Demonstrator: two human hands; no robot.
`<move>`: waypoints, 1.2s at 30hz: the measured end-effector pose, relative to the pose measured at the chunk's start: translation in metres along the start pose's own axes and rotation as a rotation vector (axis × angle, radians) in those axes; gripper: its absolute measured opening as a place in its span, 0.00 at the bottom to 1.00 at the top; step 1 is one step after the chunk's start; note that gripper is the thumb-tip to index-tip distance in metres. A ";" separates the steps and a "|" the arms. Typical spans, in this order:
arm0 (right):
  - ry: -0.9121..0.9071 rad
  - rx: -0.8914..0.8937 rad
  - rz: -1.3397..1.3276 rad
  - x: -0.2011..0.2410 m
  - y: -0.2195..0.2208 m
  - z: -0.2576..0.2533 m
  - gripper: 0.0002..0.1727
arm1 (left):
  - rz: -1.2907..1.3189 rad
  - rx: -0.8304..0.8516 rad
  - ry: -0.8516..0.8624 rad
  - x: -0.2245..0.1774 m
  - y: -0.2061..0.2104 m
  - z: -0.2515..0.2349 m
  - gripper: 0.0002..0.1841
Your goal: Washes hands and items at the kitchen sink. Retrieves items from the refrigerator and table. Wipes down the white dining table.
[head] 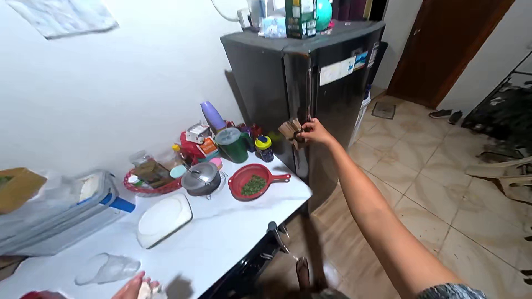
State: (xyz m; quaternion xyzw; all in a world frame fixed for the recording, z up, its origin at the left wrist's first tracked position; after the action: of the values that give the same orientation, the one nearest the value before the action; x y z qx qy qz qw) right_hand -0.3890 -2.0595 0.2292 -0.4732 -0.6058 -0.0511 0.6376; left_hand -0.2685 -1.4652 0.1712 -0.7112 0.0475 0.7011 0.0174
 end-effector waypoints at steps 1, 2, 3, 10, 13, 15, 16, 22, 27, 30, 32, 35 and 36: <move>-0.017 0.034 0.013 0.000 -0.002 0.001 0.19 | 0.004 0.019 0.005 0.002 0.014 -0.004 0.10; -0.037 0.057 0.030 0.000 -0.003 0.001 0.18 | 0.016 0.028 0.006 0.000 0.033 -0.005 0.09; -0.045 0.068 0.041 0.001 -0.004 0.002 0.17 | 0.030 0.035 0.006 -0.004 0.053 -0.004 0.09; -0.022 -0.031 0.098 -0.016 -0.052 0.093 0.17 | 0.010 0.209 -0.057 0.014 0.154 -0.038 0.09; 0.048 -0.111 0.175 -0.045 -0.104 0.170 0.15 | -0.023 0.288 -0.095 0.026 0.200 -0.061 0.10; 0.153 -0.143 0.222 -0.054 -0.139 0.209 0.14 | -0.039 0.378 -0.093 0.029 0.236 -0.069 0.10; 0.195 -0.170 0.250 -0.059 -0.156 0.223 0.14 | -0.049 0.437 -0.091 0.030 0.255 -0.072 0.11; 0.302 -0.244 0.299 -0.104 -0.253 0.264 0.10 | -0.134 0.781 -0.093 0.042 0.350 -0.068 0.13; 0.396 -0.298 0.189 -0.127 -0.296 0.272 0.08 | -0.174 0.917 -0.125 0.058 0.393 -0.055 0.11; 0.422 -0.361 0.253 -0.133 -0.301 0.280 0.08 | -0.211 0.944 -0.160 0.072 0.404 -0.054 0.11; 0.464 -0.374 0.374 -0.131 -0.296 0.295 0.09 | -0.238 0.943 -0.188 0.081 0.409 -0.055 0.11; 0.501 -0.371 0.501 -0.128 -0.263 0.326 0.16 | -0.299 0.990 -0.145 0.086 0.420 -0.058 0.14; 0.475 -0.360 0.502 -0.125 -0.242 0.328 0.17 | -0.348 1.041 -0.121 0.086 0.425 -0.055 0.15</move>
State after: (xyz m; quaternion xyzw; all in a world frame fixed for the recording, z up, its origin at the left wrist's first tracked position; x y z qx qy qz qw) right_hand -0.8136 -2.0368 0.1976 -0.6857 -0.2880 -0.1072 0.6598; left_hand -0.2519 -1.8964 0.1039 -0.5646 0.2688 0.6113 0.4851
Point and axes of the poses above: each hand's wrist, its own z-axis away from the middle knuckle, its own y-axis out of the palm, x = y × z, the point moved 4 cm from there along -z, towards the middle knuckle, and after that the axes turned 3 degrees about z, right-handed, at the moved point
